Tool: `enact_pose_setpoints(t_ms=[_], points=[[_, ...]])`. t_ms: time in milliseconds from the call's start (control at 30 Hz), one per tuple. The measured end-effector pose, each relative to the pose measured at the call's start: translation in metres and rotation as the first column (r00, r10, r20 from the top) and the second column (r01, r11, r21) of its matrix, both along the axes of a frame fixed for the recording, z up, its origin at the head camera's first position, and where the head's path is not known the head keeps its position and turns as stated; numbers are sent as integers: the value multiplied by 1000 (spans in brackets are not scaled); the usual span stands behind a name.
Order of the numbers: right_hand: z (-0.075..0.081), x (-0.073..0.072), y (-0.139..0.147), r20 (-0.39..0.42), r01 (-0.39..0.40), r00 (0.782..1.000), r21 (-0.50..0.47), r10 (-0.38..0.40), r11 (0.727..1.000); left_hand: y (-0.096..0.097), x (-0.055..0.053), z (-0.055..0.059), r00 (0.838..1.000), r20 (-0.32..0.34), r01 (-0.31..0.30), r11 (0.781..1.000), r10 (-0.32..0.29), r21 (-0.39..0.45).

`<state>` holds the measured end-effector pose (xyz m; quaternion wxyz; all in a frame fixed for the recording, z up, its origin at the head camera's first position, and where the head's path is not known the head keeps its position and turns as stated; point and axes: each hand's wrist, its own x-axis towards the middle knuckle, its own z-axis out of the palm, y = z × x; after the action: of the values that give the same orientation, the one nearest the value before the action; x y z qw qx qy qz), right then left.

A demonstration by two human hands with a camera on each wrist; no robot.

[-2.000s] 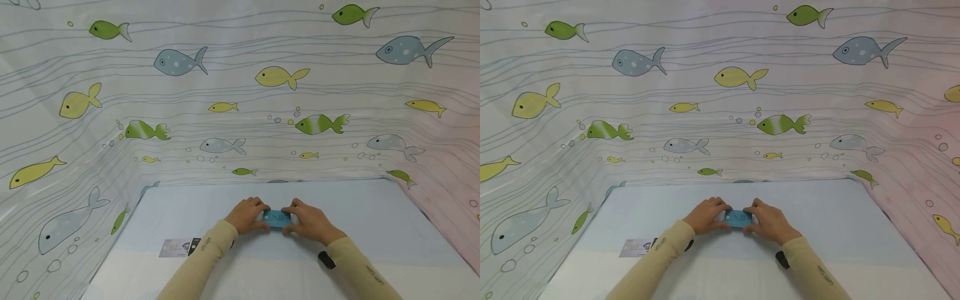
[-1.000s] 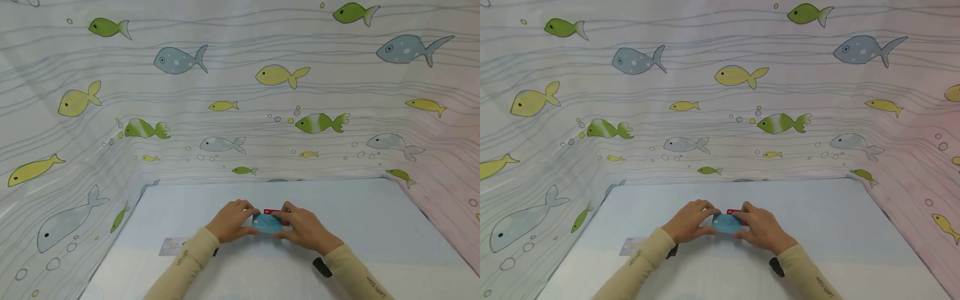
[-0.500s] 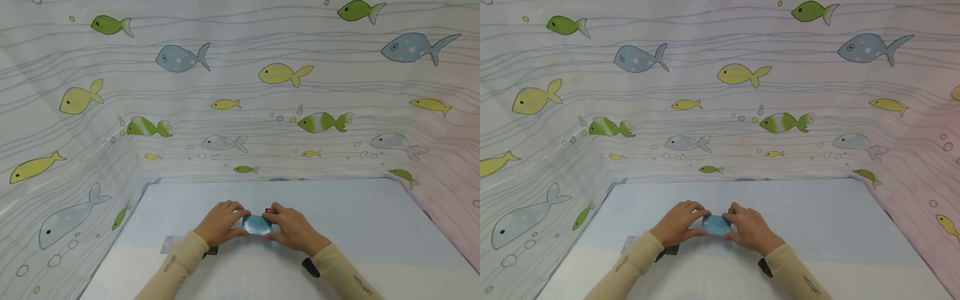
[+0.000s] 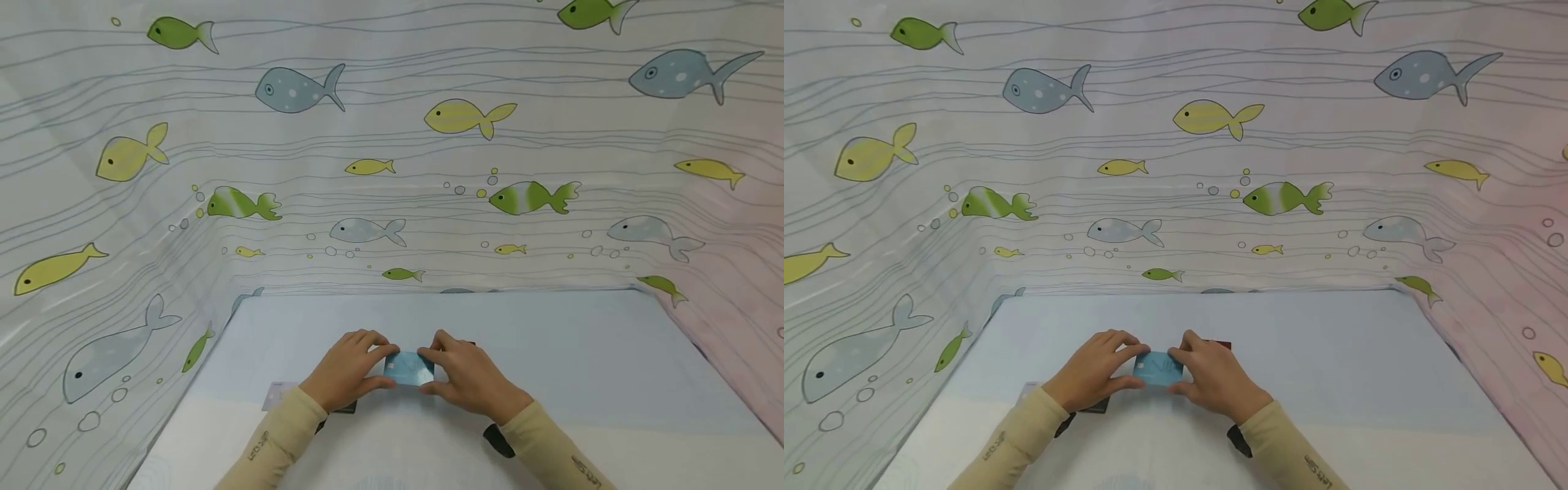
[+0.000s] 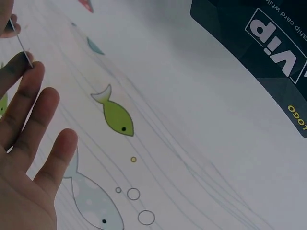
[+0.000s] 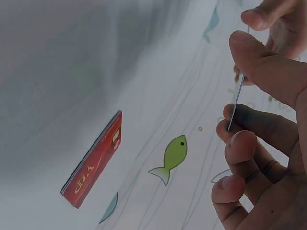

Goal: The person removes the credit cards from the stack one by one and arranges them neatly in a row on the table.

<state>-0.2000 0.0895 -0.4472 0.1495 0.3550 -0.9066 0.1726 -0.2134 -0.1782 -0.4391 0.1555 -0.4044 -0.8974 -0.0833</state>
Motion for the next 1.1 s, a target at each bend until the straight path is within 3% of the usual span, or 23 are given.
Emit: enact_pose_setpoints(t_ms=[267,533,1100], points=[[-3,3,-7,34,-31,999,-17,32,999,-5,6,-2,1000,7,-13,1000,13,-3],[-6,7,-16,64,-27,998,-12,27,1000,-12,14,-11,999,-2,-33,999,34,25],[-21,9,-27,78,-58,995,9,58,998,-21,27,-24,995,73,-70,996,66,57]])
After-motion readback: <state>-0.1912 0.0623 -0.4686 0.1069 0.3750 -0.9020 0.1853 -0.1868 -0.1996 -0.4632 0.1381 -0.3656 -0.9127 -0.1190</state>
